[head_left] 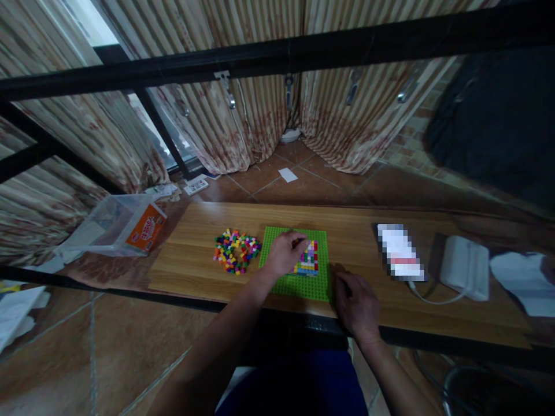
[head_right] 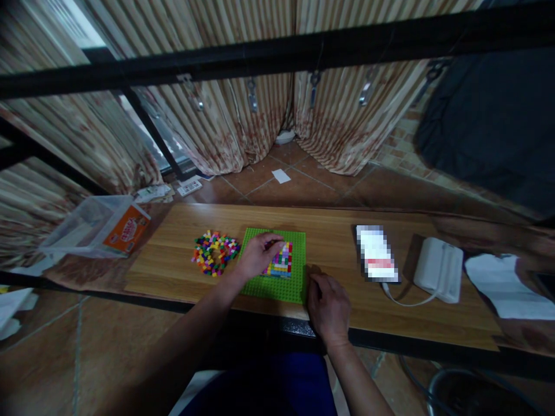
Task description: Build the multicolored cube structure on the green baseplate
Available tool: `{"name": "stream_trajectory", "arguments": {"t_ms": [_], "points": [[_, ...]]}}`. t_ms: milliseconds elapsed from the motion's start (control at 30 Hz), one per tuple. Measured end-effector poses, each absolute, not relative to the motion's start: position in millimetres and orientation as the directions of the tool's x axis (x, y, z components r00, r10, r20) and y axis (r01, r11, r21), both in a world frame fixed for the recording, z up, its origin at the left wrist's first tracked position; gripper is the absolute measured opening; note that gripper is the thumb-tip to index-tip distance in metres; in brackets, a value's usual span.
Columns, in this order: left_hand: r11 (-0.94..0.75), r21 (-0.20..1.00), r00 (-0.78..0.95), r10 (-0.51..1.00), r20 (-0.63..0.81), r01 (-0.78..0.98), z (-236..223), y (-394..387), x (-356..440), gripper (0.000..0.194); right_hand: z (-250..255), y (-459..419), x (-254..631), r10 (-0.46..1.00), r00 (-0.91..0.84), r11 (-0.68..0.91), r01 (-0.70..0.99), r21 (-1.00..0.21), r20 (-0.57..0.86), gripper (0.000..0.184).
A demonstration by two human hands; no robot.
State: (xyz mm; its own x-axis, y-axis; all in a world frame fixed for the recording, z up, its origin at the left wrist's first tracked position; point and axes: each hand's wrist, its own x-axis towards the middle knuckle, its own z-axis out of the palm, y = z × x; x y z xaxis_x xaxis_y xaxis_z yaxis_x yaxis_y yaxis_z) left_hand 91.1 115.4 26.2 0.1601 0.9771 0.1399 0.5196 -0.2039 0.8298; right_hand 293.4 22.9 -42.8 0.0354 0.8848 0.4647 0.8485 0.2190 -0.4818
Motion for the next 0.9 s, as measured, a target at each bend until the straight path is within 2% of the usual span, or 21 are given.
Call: {"name": "stream_trajectory", "arguments": {"t_ms": [567,800,900], "points": [[-0.192,0.817,0.129,0.981,0.145,0.543,26.0,114.9,95.6,0.019,-41.7,22.4,292.2,0.883,0.041,0.220,0.845,-0.488,0.468,0.030],[-0.199,0.862,0.134,0.979,0.154,0.467,22.8,112.7,93.5,0.024,-42.9,23.2,293.1,0.880,0.038,0.216,0.856,-0.471,0.474,0.031],[-0.190,0.884,0.050,0.981,0.187,0.428,23.5,111.1,86.4,0.026,-43.5,23.4,293.7,0.877,0.032,0.225,0.854,-0.468,0.479,0.031]]}}
